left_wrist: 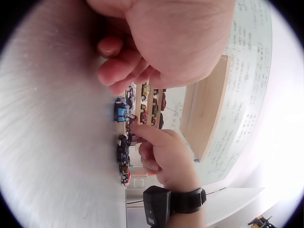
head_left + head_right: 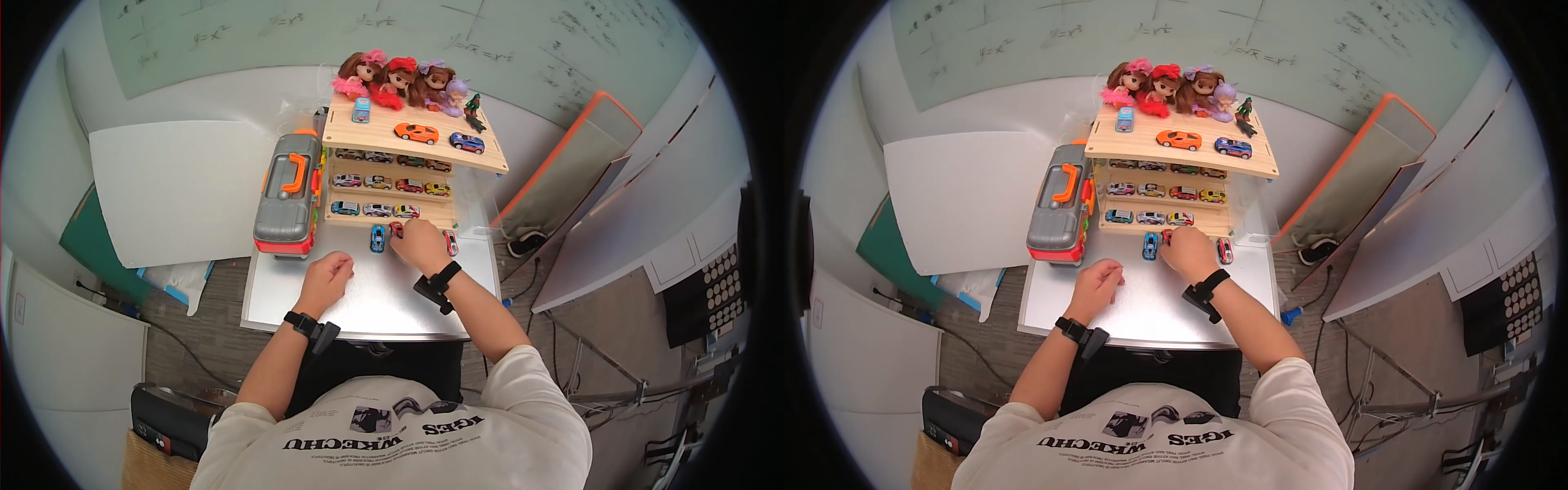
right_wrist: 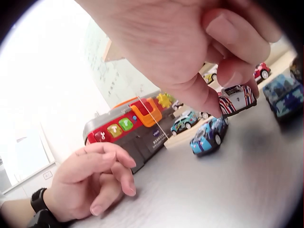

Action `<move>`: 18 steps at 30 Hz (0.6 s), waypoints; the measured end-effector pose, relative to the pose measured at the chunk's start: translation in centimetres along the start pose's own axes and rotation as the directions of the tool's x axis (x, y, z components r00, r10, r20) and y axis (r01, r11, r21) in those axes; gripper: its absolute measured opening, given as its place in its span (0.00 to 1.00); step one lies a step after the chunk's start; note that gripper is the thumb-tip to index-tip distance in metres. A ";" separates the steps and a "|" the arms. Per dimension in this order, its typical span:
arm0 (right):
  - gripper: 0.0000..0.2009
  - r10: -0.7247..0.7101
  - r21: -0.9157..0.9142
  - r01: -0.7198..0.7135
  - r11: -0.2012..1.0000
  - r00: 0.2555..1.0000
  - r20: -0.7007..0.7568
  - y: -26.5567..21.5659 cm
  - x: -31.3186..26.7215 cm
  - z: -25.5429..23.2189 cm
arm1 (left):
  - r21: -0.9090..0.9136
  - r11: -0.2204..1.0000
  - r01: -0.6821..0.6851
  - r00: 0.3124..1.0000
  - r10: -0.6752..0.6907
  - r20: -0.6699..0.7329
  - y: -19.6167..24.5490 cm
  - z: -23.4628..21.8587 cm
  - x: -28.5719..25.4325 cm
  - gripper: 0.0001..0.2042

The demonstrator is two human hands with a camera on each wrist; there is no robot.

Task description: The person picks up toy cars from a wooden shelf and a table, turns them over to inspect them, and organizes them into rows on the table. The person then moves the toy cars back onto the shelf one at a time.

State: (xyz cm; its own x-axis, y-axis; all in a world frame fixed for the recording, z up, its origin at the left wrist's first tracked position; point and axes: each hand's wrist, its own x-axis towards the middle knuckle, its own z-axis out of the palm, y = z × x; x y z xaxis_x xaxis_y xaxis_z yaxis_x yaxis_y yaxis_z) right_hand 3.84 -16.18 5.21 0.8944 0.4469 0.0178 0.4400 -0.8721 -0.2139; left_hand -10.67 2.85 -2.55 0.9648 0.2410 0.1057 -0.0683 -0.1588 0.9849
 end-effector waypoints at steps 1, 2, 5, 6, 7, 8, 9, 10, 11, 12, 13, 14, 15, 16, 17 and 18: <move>0.14 0.005 -0.015 -0.005 1.000 1.000 -0.014 0.3 0.0 -0.5 | -0.011 1.000 -0.005 1.000 0.005 0.002 -0.2 0.0 0.0 0.08; 0.14 0.008 -0.016 -0.009 1.000 1.000 -0.012 1.0 0.2 -0.9 | -0.022 1.000 -0.009 1.000 0.009 0.003 -0.3 0.1 0.0 0.07; 0.13 0.071 0.013 -0.070 0.997 0.994 -0.080 3.8 1.2 -2.4 | -0.018 1.000 -0.001 1.000 0.001 0.010 -0.6 0.1 0.1 0.07; 0.11 0.057 -0.066 -0.065 0.996 0.992 -0.114 4.9 1.6 -2.6 | -0.020 1.000 -0.001 1.000 0.001 0.012 -0.6 0.1 0.0 0.07; 0.10 0.040 -0.145 -0.062 0.988 0.988 -0.148 6.0 2.0 -2.7 | -0.020 1.000 -0.013 1.000 0.013 0.010 -0.5 0.1 0.0 0.08; 0.10 0.040 -0.147 -0.062 0.987 0.988 -0.149 6.9 2.5 -2.8 | -0.020 0.999 -0.026 1.000 0.027 0.007 -0.4 0.1 0.0 0.08; 0.08 0.002 -0.204 -0.032 0.978 0.989 -0.148 7.7 3.0 -2.7 | -0.022 0.999 -0.027 1.000 0.027 0.007 -0.3 0.0 0.0 0.08; 0.08 -0.037 -0.260 -0.003 0.965 0.989 -0.146 8.5 3.4 -2.5 | -0.012 1.000 -0.016 1.000 0.017 0.012 -0.2 -0.1 0.0 0.08; 0.08 -0.048 -0.312 0.007 0.950 0.991 -0.123 8.7 3.8 -2.5 | -0.002 1.000 -0.006 1.000 0.006 0.016 -0.1 -0.1 0.0 0.09; 0.08 -0.049 -0.313 0.008 0.950 0.991 -0.124 8.9 4.1 -2.4 | -0.003 1.000 -0.007 1.000 0.007 0.015 -0.1 -0.1 0.1 0.09; 0.09 -0.069 -0.333 0.027 0.943 0.991 -0.115 9.1 4.3 -2.2 | -0.013 1.000 -0.020 1.000 0.020 0.002 -0.2 0.0 0.1 0.08; 0.09 -0.088 -0.352 0.046 0.935 0.990 -0.106 9.2 4.5 -2.1 | -0.022 0.999 -0.032 0.999 0.032 -0.012 -0.2 0.1 0.1 0.07; 0.09 -0.091 -0.353 0.048 0.934 0.990 -0.106 9.2 4.6 -2.0 | -0.022 0.999 -0.034 0.999 0.033 -0.014 -0.1 0.1 0.0 0.07; 0.09 -0.096 -0.359 0.056 0.932 0.991 -0.096 9.3 4.8 -1.8 | -0.024 1.000 -0.020 1.000 0.020 -0.009 -0.1 0.0 0.0 0.07; 0.10 -0.102 -0.366 0.064 0.928 0.991 -0.086 9.4 5.0 -1.5 | -0.025 1.000 -0.006 1.000 0.006 -0.004 0.0 0.0 0.0 0.07; 0.10 -0.103 -0.366 0.065 0.928 0.991 -0.086 9.6 5.2 -1.1 | -0.025 1.000 -0.007 1.000 0.007 -0.005 0.0 0.0 0.0 0.07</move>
State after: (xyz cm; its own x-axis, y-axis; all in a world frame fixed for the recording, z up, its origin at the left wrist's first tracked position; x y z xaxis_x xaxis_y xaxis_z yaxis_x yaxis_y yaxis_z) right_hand 12.79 -22.44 4.34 0.8479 0.5155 0.1238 0.4957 -0.8536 0.1601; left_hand -10.67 2.86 -2.59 0.9629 0.2452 0.1130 -0.0812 -0.1361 0.9874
